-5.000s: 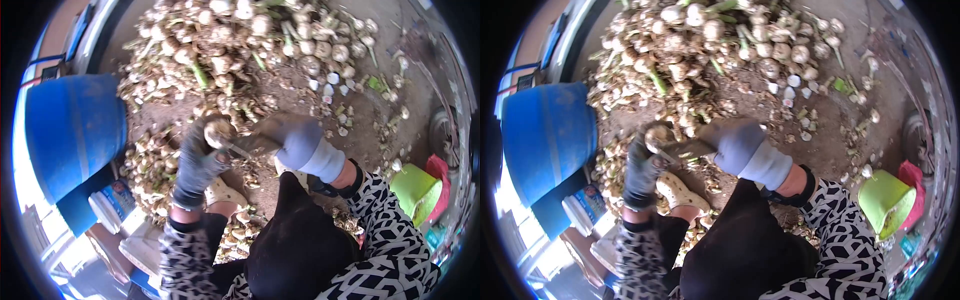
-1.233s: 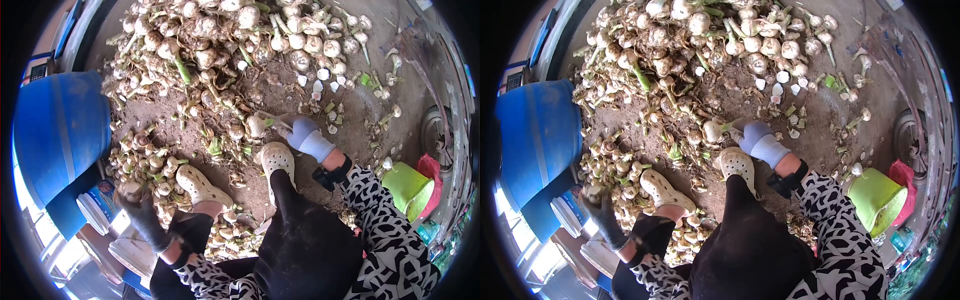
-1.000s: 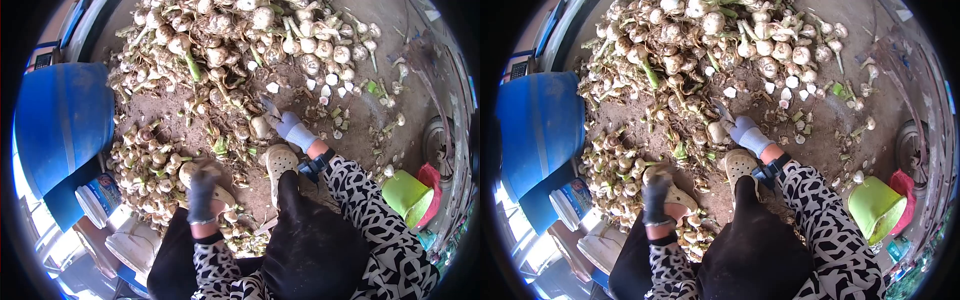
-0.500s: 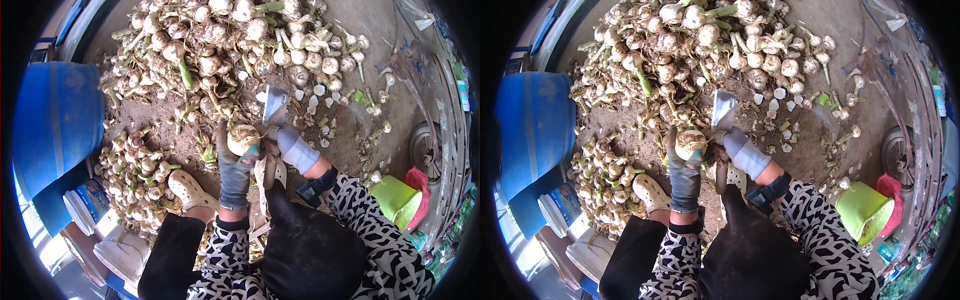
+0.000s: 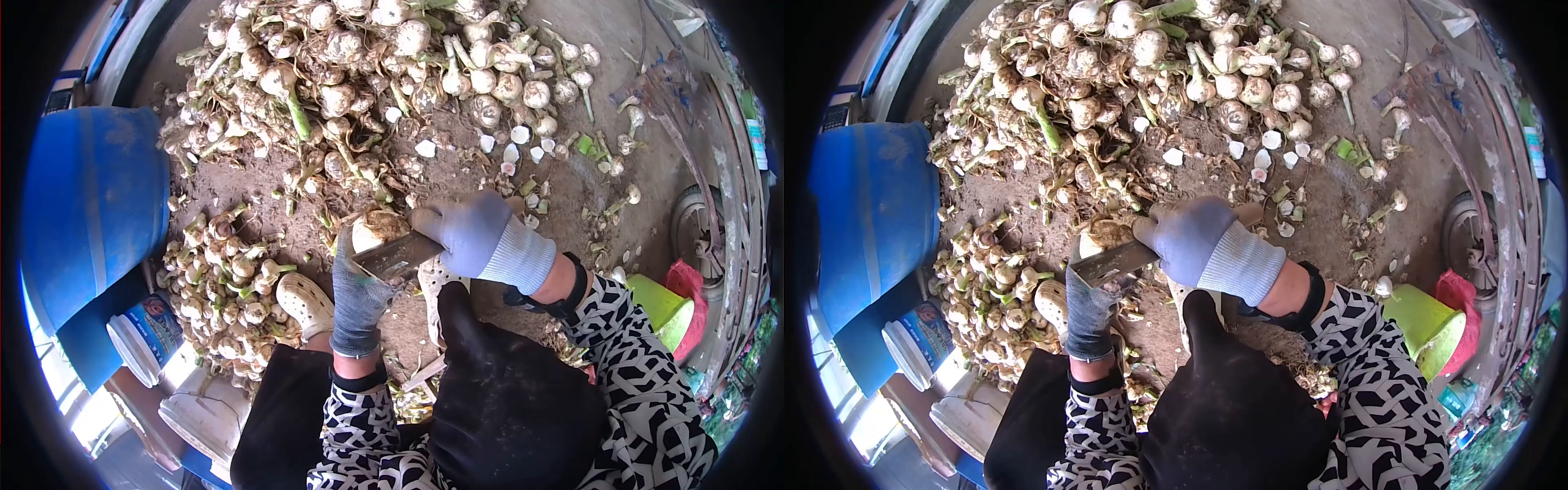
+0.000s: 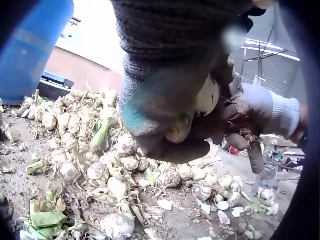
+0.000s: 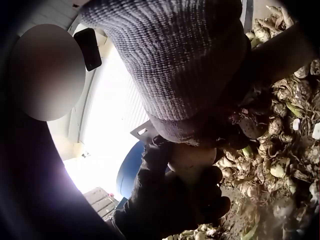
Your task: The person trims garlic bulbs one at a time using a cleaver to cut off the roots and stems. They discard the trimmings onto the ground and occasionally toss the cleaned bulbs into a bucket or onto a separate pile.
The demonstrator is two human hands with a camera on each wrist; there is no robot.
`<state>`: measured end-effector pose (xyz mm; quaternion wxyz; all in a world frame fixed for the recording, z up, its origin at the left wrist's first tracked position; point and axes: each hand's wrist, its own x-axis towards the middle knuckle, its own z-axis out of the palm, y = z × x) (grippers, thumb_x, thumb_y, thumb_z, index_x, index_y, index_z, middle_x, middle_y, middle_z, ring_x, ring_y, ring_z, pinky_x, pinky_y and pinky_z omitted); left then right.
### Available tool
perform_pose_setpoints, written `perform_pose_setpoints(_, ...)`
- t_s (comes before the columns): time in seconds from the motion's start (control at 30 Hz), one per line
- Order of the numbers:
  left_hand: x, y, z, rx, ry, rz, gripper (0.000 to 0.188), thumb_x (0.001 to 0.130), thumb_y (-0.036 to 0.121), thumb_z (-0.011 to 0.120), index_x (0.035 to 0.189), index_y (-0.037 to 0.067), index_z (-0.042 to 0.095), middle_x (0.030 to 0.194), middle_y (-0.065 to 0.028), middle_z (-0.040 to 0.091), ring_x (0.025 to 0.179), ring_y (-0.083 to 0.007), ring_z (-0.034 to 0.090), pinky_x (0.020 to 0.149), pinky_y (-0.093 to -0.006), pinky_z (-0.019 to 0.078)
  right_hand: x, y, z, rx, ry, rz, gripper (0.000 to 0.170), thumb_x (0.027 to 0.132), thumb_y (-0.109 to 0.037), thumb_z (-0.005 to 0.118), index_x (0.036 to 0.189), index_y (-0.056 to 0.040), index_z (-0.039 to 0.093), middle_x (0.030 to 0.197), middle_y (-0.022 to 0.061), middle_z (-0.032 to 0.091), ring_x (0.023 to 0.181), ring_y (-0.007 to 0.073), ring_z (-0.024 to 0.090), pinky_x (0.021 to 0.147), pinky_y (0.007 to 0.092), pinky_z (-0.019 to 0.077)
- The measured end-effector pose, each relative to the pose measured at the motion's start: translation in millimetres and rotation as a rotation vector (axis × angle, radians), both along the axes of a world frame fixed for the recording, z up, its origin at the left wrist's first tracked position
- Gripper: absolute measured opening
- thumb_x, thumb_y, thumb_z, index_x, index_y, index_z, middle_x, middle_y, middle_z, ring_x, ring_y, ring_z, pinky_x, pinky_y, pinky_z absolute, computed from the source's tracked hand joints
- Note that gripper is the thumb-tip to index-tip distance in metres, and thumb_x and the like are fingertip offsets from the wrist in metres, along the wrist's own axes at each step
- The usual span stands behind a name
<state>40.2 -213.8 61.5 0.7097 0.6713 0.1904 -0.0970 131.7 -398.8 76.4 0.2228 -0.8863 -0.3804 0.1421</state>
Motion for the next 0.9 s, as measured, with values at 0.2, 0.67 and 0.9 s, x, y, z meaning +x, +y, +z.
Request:
perform_pose_setpoints(0.2, 5, -13, 0, 0.253, -0.138, -0.046, 0.078, 0.067, 0.014, 0.081, 0.129, -0.002, 0.036, 0.103, -0.0146, 0.064, 0.087, -0.0234, 0.068, 0.077, -0.0314, 0.0561, -7, 1, -12, 0.067, 0.065, -0.037, 0.019, 0.075, -0.019, 0.064, 0.092, -0.0117, 0.062, 0.074, 0.0097, 0.063, 0.066, 0.0297, 0.067, 0.057, 0.0420, 0.0533)
perform_pose_setpoints(0.67, 11, -21, -5, 0.486, -0.288, -0.406, 0.073, 0.069, 0.020, 0.080, 0.128, 0.003, 0.041, 0.110, -0.0162, 0.058, 0.103, -0.0249, 0.060, 0.085, -0.0344, 0.0520, -29, -36, -50, 0.465, 0.825, -0.680, 0.021, 0.086, -0.021, 0.062, 0.100, -0.0052, 0.067, 0.073, 0.0060, 0.068, 0.072, 0.0150, 0.065, 0.067, 0.0303, 0.0506)
perform_pose_setpoints(0.9, -10, -40, -7, -0.268, 0.089, 0.207, 0.051, 0.078, 0.031, 0.078, 0.112, 0.003, 0.053, 0.101, -0.0090, 0.060, 0.088, -0.0151, 0.060, 0.078, -0.0272, 0.0517, -23, -31, -30, 0.522, 0.972, -0.568, 0.015, 0.089, -0.012, 0.062, 0.102, -0.0070, 0.067, 0.077, 0.0079, 0.068, 0.064, 0.0119, 0.064, 0.059, 0.0277, 0.0501)
